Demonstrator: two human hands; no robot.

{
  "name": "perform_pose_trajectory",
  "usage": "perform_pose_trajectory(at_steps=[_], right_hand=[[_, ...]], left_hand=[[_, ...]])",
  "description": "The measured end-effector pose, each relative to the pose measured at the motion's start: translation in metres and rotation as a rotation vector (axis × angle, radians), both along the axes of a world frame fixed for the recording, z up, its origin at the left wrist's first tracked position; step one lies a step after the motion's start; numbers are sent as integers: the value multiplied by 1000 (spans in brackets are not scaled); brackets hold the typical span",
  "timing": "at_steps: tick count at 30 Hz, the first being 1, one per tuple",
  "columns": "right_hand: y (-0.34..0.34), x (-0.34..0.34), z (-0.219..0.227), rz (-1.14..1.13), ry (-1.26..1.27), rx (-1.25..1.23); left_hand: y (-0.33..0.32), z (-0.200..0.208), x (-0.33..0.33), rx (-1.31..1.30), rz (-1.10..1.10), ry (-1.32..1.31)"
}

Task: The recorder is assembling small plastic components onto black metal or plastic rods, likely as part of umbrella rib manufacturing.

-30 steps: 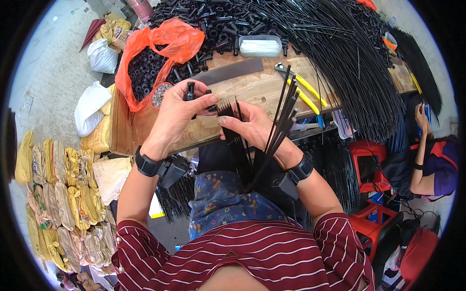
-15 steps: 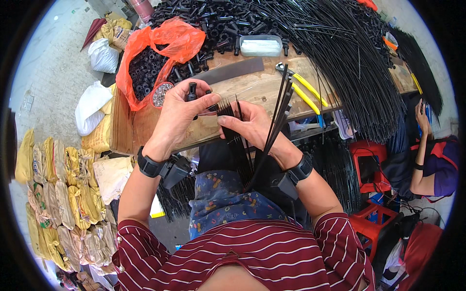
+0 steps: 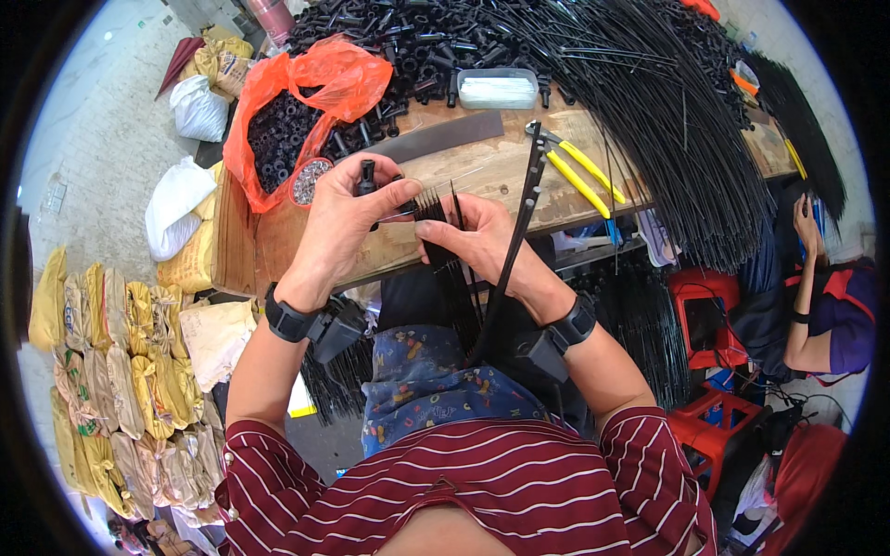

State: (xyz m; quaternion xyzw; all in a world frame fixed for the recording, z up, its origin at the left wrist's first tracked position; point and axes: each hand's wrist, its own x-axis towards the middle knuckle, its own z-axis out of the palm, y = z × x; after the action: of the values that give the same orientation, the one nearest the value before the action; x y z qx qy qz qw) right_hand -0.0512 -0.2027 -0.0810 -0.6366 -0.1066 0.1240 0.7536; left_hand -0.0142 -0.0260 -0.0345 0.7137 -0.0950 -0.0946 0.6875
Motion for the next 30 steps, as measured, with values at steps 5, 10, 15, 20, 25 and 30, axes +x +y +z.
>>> perform_pose_trajectory(at_steps=[5, 10, 15, 20, 25, 30], right_hand=[[-3, -1, -4, -11, 9, -23], [-2, -3, -4, -10, 9, 46], [-5, -6, 1, -51, 35, 67], [-3, -6, 1, -50, 32, 47], [0, -8, 3, -59, 86, 101], [-1, -8, 0, -57, 66, 86]], left_hand=[[-2, 3, -6, -20, 17, 50], [3, -6, -11, -167, -8, 141], [15, -15, -24, -393, -142, 253], [15, -23, -28, -436, -133, 215], [15, -29, -27, -370, -80, 191], [16, -36, -29, -333, -36, 179]])
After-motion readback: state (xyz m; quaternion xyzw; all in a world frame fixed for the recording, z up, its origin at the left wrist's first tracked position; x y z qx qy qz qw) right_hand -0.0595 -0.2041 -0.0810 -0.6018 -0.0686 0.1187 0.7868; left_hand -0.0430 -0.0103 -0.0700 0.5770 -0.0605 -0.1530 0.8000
